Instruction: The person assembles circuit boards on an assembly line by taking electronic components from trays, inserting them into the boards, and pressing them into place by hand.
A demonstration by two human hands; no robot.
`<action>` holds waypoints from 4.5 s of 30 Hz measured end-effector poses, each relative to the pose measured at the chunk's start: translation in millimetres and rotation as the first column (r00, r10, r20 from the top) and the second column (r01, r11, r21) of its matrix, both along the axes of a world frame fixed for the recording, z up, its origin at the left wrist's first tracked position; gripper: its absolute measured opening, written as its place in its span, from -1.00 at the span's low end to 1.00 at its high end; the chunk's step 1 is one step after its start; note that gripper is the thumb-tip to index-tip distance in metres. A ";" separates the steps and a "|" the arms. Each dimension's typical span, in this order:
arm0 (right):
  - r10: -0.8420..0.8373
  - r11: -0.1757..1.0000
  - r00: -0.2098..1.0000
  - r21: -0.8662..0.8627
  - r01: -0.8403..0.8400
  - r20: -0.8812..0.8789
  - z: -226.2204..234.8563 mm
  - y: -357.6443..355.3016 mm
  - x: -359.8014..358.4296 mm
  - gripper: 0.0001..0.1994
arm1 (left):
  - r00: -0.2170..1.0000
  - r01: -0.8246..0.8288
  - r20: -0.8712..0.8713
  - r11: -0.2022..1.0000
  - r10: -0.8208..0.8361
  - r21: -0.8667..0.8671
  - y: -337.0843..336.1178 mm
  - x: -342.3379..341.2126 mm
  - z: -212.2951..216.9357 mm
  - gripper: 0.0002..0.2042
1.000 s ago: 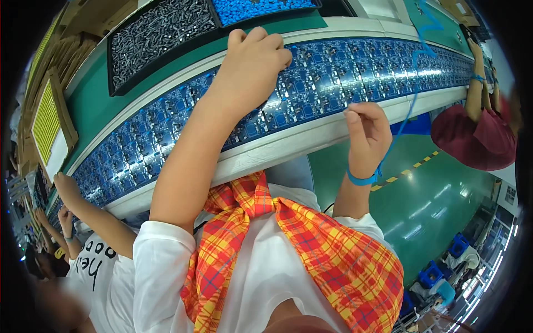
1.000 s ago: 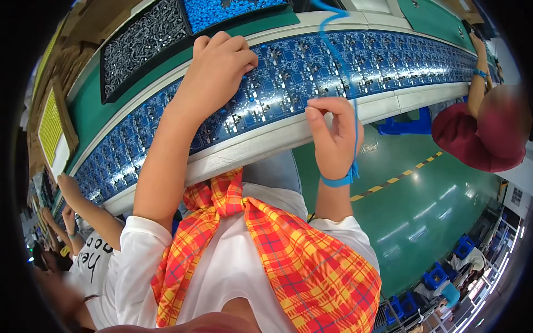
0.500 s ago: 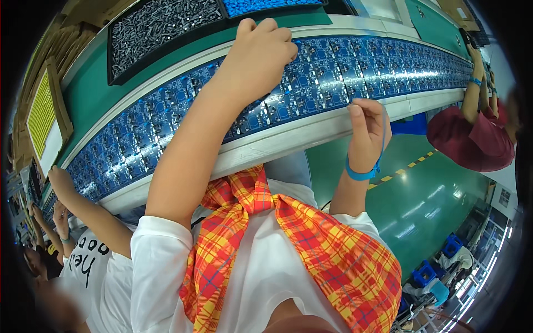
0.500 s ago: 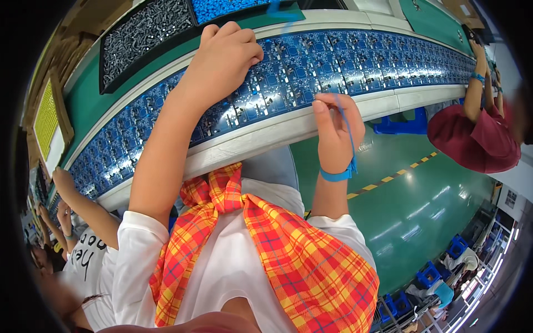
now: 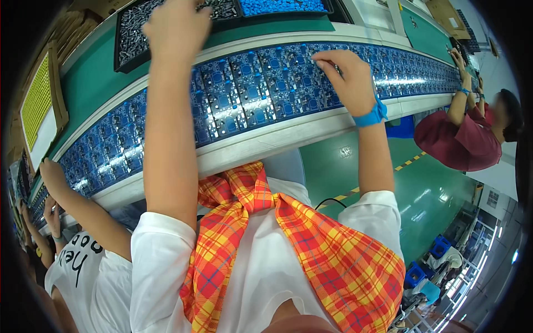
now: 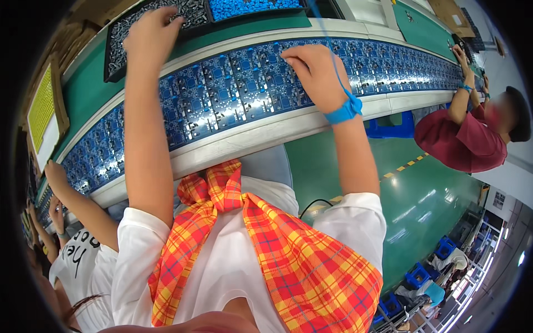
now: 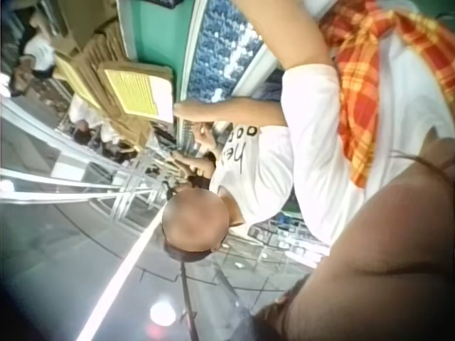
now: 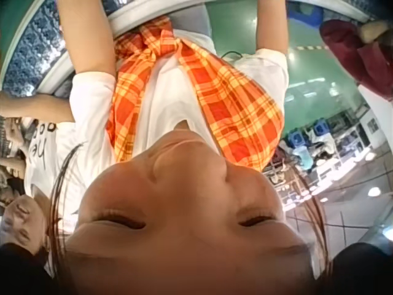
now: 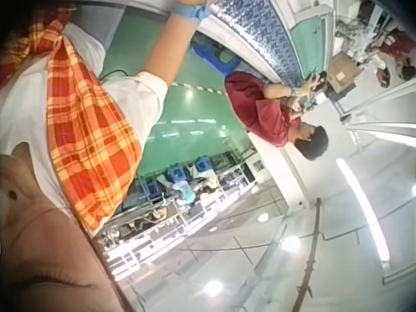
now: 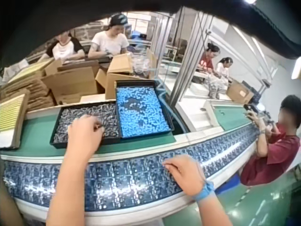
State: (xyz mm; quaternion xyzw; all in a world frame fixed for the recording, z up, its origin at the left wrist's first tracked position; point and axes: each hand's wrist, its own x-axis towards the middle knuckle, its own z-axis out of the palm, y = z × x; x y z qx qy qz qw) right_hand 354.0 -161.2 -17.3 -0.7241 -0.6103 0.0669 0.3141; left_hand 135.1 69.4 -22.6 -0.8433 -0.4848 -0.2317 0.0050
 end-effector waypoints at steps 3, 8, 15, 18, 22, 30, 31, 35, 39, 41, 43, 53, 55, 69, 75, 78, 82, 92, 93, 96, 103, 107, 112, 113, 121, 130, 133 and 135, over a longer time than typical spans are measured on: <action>0.082 0.996 0.988 -0.041 -0.077 0.131 -5.1 11.1 -0.1 -0.87 | 0.997 -0.061 0.026 0.983 0.067 -0.173 30.5 -28.3 -18.0 -0.68; 0.175 0.984 0.955 -0.071 -0.163 0.240 -6.0 15.2 6.3 -0.91 | 0.994 -0.045 0.079 0.953 0.072 -0.301 33.6 -26.8 -16.5 -0.65; 0.200 0.979 0.939 -0.086 -0.183 0.280 -7.9 18.1 6.7 -0.92 | 0.935 -0.009 0.345 0.981 0.077 -0.194 -0.7 -12.3 9.9 -0.78; 0.215 0.977 0.932 -0.066 -0.205 0.292 -9.3 18.7 6.9 -0.91 | 0.874 0.064 0.486 0.984 0.025 -0.165 -16.0 -3.4 28.7 -0.81; 0.194 0.981 0.936 -0.079 -0.179 0.293 -9.7 17.1 6.7 -0.91 | 0.818 0.213 0.568 0.965 -0.090 -0.153 -33.2 14.3 34.8 -0.81; 0.304 0.953 0.917 -0.081 -0.293 0.260 -7.0 22.9 13.9 -0.91 | 0.329 0.617 0.844 0.773 -0.423 0.148 -54.7 44.0 19.4 -0.84; 0.295 0.955 0.919 -0.093 -0.280 0.261 -8.0 20.2 17.2 -0.91 | 0.559 0.551 0.769 0.832 -0.310 -0.065 -68.0 46.1 32.4 -0.85; 0.272 0.961 0.914 -0.127 -0.244 0.302 -2.9 19.7 19.6 -0.91 | 0.773 0.463 0.566 0.865 -0.287 -0.194 -77.4 43.1 28.2 -0.86; 0.310 0.949 0.916 -0.144 -0.281 0.256 -12.6 27.1 7.9 -0.93 | 0.785 0.483 0.523 0.857 -0.331 -0.182 -69.7 32.6 19.7 -0.82; 0.323 0.946 0.921 -0.098 -0.308 0.220 -16.1 29.8 6.9 -0.93 | 0.762 0.515 0.553 0.833 -0.337 -0.201 -70.6 33.3 22.2 -0.82; 0.306 0.952 0.922 -0.089 -0.294 0.235 -7.6 25.1 6.2 -0.93 | 0.797 0.469 0.540 0.840 -0.270 -0.272 -71.1 32.0 28.7 -0.82; 0.356 0.932 0.934 0.095 -0.351 -0.037 59.9 5.1 -22.0 -0.84 | 0.806 0.487 0.513 0.823 -0.295 -0.293 -74.2 41.2 34.3 -0.81; 0.609 0.779 0.725 0.415 -0.469 -0.324 93.1 -6.3 -37.9 -0.78 | 0.809 0.486 0.504 0.826 -0.302 -0.285 -72.4 38.6 32.3 -0.82; 0.885 0.004 -0.466 1.000 0.021 0.006 102.3 -1.3 -165.2 -0.31 | 0.762 0.522 0.555 0.824 -0.334 -0.220 -79.0 45.6 31.2 -0.82; 0.884 -0.024 -0.465 0.999 0.044 0.041 103.9 2.3 -180.3 -0.42 | 0.743 0.536 0.572 0.821 -0.347 -0.197 -77.8 43.8 30.1 -0.82; 0.971 0.160 -0.190 0.984 0.075 -0.143 117.8 -2.8 -168.8 -0.44 | 0.744 0.542 0.566 0.816 -0.356 -0.199 -77.7 45.0 28.6 -0.81; 0.920 -0.088 -0.387 0.995 -0.043 0.064 105.7 4.7 -177.9 -0.43 | 0.741 0.547 0.560 0.816 -0.370 -0.185 -79.4 45.4 27.8 -0.80; 0.890 0.076 -0.454 0.996 0.044 -0.048 96.0 -9.9 -183.0 -0.39 | 0.737 0.547 0.559 0.820 -0.379 -0.165 -78.6 43.7 29.8 -0.80; 0.878 0.091 -0.475 0.995 0.051 -0.056 96.4 -10.8 -184.1 -0.40 | 0.738 0.544 0.562 0.821 -0.373 -0.170 -79.4 43.7 30.4 -0.80; 0.878 0.082 -0.477 0.995 0.055 -0.046 95.4 -8.4 -180.0 -0.41 | 0.742 0.536 0.567 0.825 -0.357 -0.181 -81.1 44.3 31.8 -0.81; 0.841 0.436 -0.415 0.889 0.140 -0.347 92.2 -54.7 -197.2 -0.45 | 0.706 0.562 0.580 0.820 -0.407 -0.108 -77.8 42.4 27.8 -0.82; 0.886 0.353 -0.362 0.928 0.122 -0.289 81.8 -43.4 -203.6 -0.40 | 0.715 0.560 0.587 0.814 -0.381 -0.154 -81.6 46.3 30.3 -0.82; 0.828 0.364 -0.488 0.927 0.091 -0.277 82.0 -30.6 -192.9 -0.34 | 0.717 0.560 0.581 0.815 -0.385 -0.151 -76.8 43.0 24.9 -0.82; 0.840 0.341 -0.474 0.937 0.081 -0.265 84.6 -28.8 -190.4 -0.36 | 0.714 0.561 0.586 0.813 -0.383 -0.153 -75.5 43.2 24.7 -0.82; 0.895 0.202 -0.403 0.979 -0.009 -0.189 82.8 -18.8 -178.0 -0.43 | 0.731 0.537 0.569 0.832 -0.377 -0.138 -74.0 41.3 25.2 -0.81; 0.815 0.442 -0.373 0.892 -0.094 -0.443 66.8 -36.1 -186.1 -0.45 | 0.732 0.561 0.570 0.805 -0.374 -0.192 -77.6 45.3 32.1 -0.84; 0.790 0.474 -0.133 0.734 -0.487 -0.598 43.2 -27.3 -144.8 -0.47 | 0.745 0.565 0.564 0.787 -0.357 -0.247 -74.9 42.4 27.7 -0.84; 0.723 0.606 0.070 0.582 -0.543 -0.687 44.5 -14.8 -106.4 -0.54 | 0.738 0.581 0.585 0.757 -0.336 -0.299 -72.1 37.6 24.9 -0.84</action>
